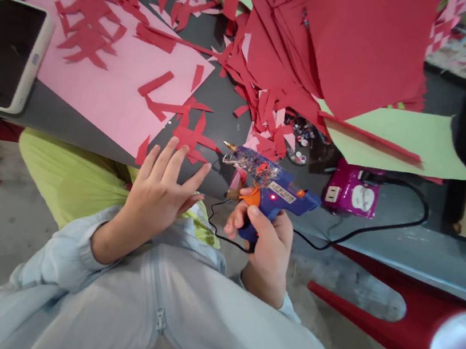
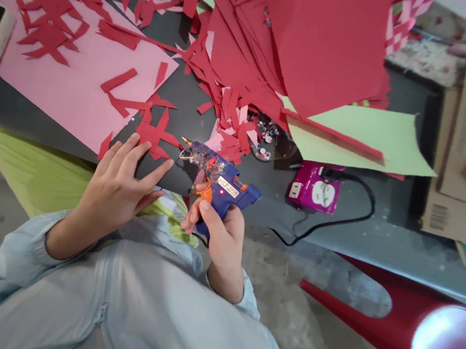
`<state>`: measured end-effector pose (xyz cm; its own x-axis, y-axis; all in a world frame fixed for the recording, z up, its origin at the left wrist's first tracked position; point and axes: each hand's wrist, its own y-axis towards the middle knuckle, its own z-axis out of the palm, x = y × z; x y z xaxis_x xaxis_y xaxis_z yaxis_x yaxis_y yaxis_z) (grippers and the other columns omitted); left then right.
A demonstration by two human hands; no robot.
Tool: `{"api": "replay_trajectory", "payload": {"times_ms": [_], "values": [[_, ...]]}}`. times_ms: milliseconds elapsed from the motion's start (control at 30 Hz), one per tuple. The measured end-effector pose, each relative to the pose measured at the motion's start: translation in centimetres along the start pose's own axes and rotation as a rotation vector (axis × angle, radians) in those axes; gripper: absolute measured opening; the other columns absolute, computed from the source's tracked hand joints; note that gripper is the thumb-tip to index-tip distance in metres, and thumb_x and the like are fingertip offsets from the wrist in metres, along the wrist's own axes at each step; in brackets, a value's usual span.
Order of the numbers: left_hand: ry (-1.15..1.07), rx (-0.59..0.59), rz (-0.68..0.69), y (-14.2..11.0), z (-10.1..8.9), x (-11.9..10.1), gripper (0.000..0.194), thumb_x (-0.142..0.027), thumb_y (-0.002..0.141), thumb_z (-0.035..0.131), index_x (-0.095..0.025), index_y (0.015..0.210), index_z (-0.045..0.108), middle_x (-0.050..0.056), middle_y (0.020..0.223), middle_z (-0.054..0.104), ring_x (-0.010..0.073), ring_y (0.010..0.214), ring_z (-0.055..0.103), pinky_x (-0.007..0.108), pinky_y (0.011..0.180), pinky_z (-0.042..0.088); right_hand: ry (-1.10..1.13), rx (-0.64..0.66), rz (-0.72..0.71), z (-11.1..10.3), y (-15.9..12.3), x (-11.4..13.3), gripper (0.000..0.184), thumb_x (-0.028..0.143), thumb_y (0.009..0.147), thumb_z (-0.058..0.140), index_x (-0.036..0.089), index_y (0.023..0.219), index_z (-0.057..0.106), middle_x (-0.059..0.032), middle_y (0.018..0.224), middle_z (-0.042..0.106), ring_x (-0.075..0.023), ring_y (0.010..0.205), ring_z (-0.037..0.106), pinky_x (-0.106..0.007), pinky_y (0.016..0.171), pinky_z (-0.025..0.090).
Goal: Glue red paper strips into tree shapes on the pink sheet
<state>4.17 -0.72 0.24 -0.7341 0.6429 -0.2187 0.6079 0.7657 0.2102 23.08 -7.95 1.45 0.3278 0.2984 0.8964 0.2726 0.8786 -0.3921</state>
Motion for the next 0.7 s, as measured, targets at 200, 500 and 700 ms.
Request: {"api": "replay_trajectory", "payload": {"times_ms": [200,500,700], "values": [[-0.002,-0.210,0.007,-0.4,-0.5,0.5,0.031,-0.028,0.093,0.060,-0.024,0.123,0.065,0.013,0.127,0.066,0.0308,0.129,0.059,0.048,0.102,0.050,0.011,-0.004,0.030,-0.1,-0.1,-0.3,0.023,0.039,0.087,0.068,0.022,0.103,0.066,0.0051,0.060,0.057,-0.0135,0.049,0.058,-0.027,0.047,0.049],[0.030,-0.188,0.038,-0.1,-0.3,-0.1,0.036,-0.033,0.094,0.061,-0.022,0.128,0.063,0.015,0.127,0.063,0.0301,0.123,0.057,0.046,0.098,0.050,0.006,0.008,0.029,-0.1,-0.1,-0.3,0.021,0.039,0.088,0.067,0.021,0.099,0.068,0.0049,0.060,0.057,-0.0130,0.050,0.058,-0.027,0.049,0.050],[0.029,-0.163,0.044,0.0,0.7,-0.4,0.045,-0.045,0.095,0.059,-0.026,0.136,0.058,0.018,0.138,0.056,0.0337,0.133,0.049,0.052,0.105,0.045,0.059,0.050,0.013,-0.2,0.0,-0.3,0.018,0.035,0.090,0.067,0.021,0.101,0.068,0.0053,0.060,0.059,-0.0113,0.049,0.059,-0.024,0.049,0.050]]}}
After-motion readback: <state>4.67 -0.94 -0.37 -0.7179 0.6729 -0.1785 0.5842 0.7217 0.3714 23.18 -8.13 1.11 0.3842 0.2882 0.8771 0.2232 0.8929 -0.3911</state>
